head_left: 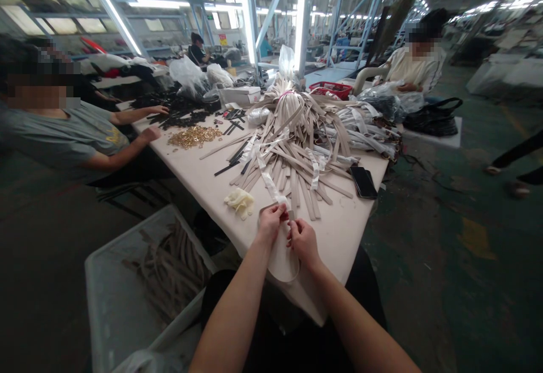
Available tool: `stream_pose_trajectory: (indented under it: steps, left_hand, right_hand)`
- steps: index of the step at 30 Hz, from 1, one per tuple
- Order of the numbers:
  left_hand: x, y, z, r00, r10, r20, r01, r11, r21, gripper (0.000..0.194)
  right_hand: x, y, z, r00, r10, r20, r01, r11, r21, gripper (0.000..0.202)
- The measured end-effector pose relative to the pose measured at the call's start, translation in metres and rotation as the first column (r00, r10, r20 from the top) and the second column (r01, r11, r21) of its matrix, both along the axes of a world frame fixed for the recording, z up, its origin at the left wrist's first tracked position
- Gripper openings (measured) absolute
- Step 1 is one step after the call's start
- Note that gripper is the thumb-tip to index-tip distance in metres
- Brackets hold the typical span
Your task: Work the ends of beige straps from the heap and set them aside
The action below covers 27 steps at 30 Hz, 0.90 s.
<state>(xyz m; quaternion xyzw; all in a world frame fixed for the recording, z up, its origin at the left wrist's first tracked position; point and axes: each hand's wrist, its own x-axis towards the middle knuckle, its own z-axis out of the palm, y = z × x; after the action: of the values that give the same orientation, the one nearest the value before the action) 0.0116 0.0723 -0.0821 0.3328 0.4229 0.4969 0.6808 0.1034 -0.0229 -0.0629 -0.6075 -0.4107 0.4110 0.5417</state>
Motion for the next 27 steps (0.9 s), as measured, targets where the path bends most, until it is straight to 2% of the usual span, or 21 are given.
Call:
stream_pose_trajectory:
  steps: [7, 13, 19, 27]
  left_hand:
    - [-0.0018, -0.0007, 0.0021, 0.998, -0.022, 0.053, 0.024, 0.999, -0.034, 0.034]
    - [-0.0002, 0.0017, -0.0012, 0.999, 0.032, 0.034, -0.029, 0.997, -0.067, 0.035]
    - [0.0, 0.0017, -0.003, 1.0, 0.022, 0.022, -0.021, 0.998, -0.056, 0.035]
    - [-0.0019, -0.0023, 0.0042, 0.996, -0.087, -0.031, 0.086, 0.996, -0.038, 0.035]
  right_hand:
    - [-0.0004, -0.0009, -0.0004, 0.998, -0.058, 0.006, 0.058, 0.998, 0.007, 0.032]
    - [-0.002, -0.0013, 0.0026, 0.998, -0.043, 0.047, 0.044, 0.999, -0.021, 0.032]
    - [-0.0014, 0.0004, 0.0029, 0.996, -0.029, 0.079, 0.03, 0.999, -0.013, 0.033]
    - [0.0014, 0.0044, -0.0037, 1.0, 0.007, 0.029, -0.006, 1.0, -0.022, 0.037]
